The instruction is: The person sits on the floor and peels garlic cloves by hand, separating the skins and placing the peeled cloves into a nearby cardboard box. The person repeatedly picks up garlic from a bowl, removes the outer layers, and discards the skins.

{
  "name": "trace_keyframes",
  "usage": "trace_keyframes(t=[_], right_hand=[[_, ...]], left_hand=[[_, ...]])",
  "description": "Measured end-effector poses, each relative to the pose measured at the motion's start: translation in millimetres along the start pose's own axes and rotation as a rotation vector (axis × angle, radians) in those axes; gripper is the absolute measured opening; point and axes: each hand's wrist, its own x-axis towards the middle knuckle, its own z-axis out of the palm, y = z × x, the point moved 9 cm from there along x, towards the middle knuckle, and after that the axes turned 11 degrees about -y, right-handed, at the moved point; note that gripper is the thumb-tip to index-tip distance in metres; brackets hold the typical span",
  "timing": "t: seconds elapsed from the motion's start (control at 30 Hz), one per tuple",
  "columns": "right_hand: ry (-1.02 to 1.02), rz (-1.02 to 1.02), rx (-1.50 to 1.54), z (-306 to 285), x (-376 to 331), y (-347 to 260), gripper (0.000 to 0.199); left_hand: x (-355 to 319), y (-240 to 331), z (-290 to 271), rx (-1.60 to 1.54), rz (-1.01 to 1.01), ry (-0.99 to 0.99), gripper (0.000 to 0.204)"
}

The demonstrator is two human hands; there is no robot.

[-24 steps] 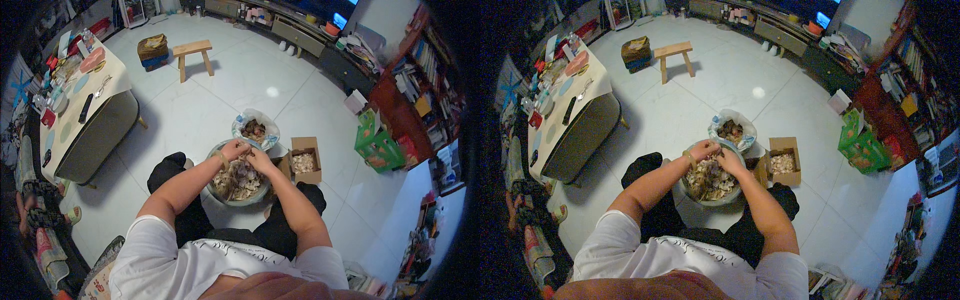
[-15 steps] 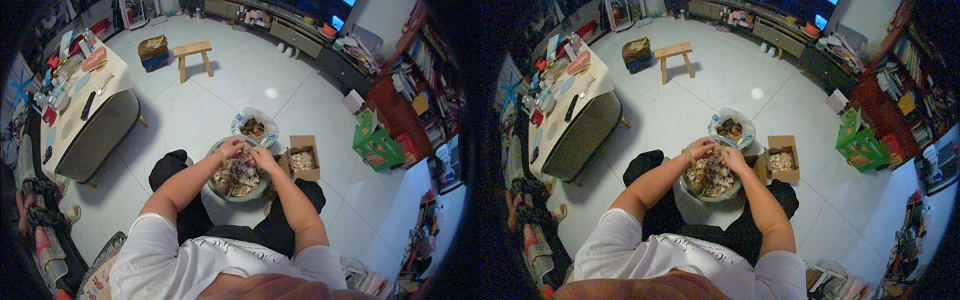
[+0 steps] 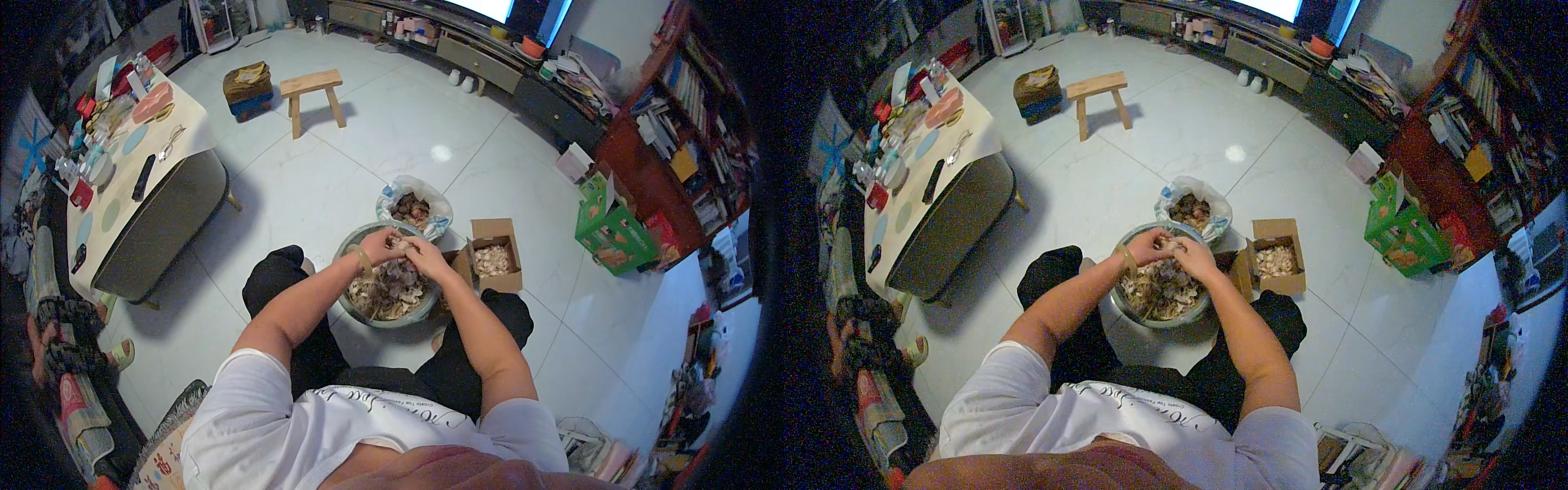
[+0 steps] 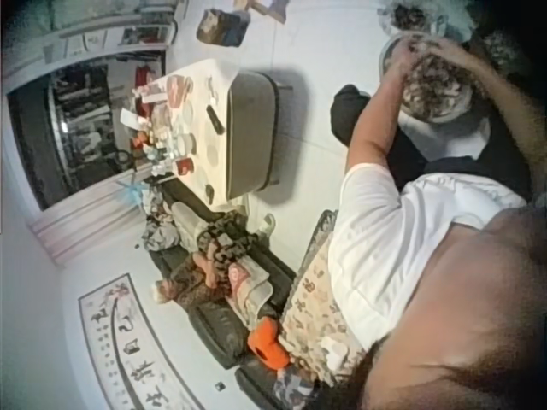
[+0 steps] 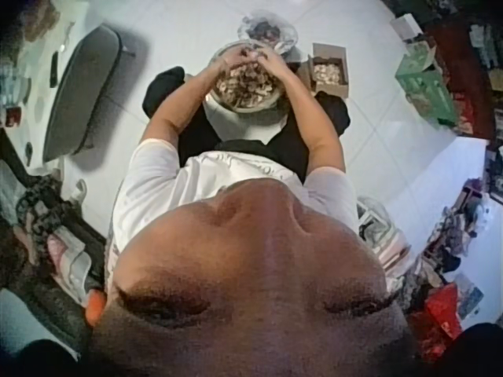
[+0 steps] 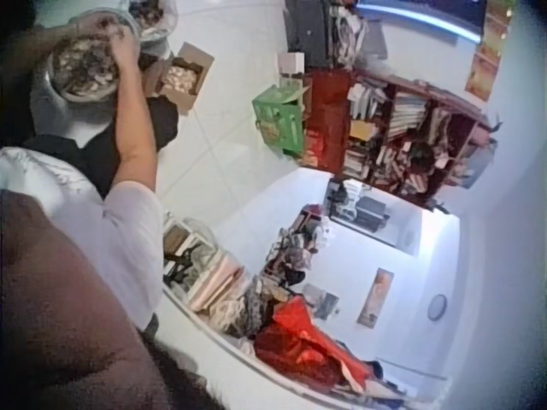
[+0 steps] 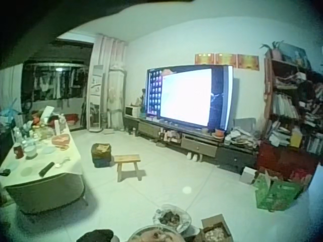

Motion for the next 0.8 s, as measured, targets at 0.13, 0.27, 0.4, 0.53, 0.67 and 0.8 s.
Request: trace_keyframes(t=[0.13,0.27,0.4,0.53,0.67,0.8], right_hand=[[-0.028,0.072,0.316,3.7,-5.2,-9.4,0.031],[-0.005,0.041,0.494,2.8,1.2,4.5,0.029],[0.012,0.028,0.331,4.2,0.8,0.0,0.032],[0.055,-0.011,0.12,0.5,0.3,3.1,0.033],[0.092,-0.065,-0.006,0.1,-13.6,-33.8,0.035],[0.082,-0.061,-0.102,0.2,-15.8,-34.8,0.033]], left_hand=[[1.2,-12.4,-3.0,-0.362,-0.049,0.054,0.029],[5.1,-11.2,0.6,-0.613,-0.028,-0.031,0.022],[-1.5,-12.4,-3.0,-0.524,-0.062,0.039,0.015],[-7.8,4.4,-8.5,-0.344,-0.071,0.096,0.011],[-11.5,7.1,-17.0,-0.115,-0.034,0.152,0.013],[-6.8,-7.5,-8.3,-0.095,-0.148,0.094,0.02]])
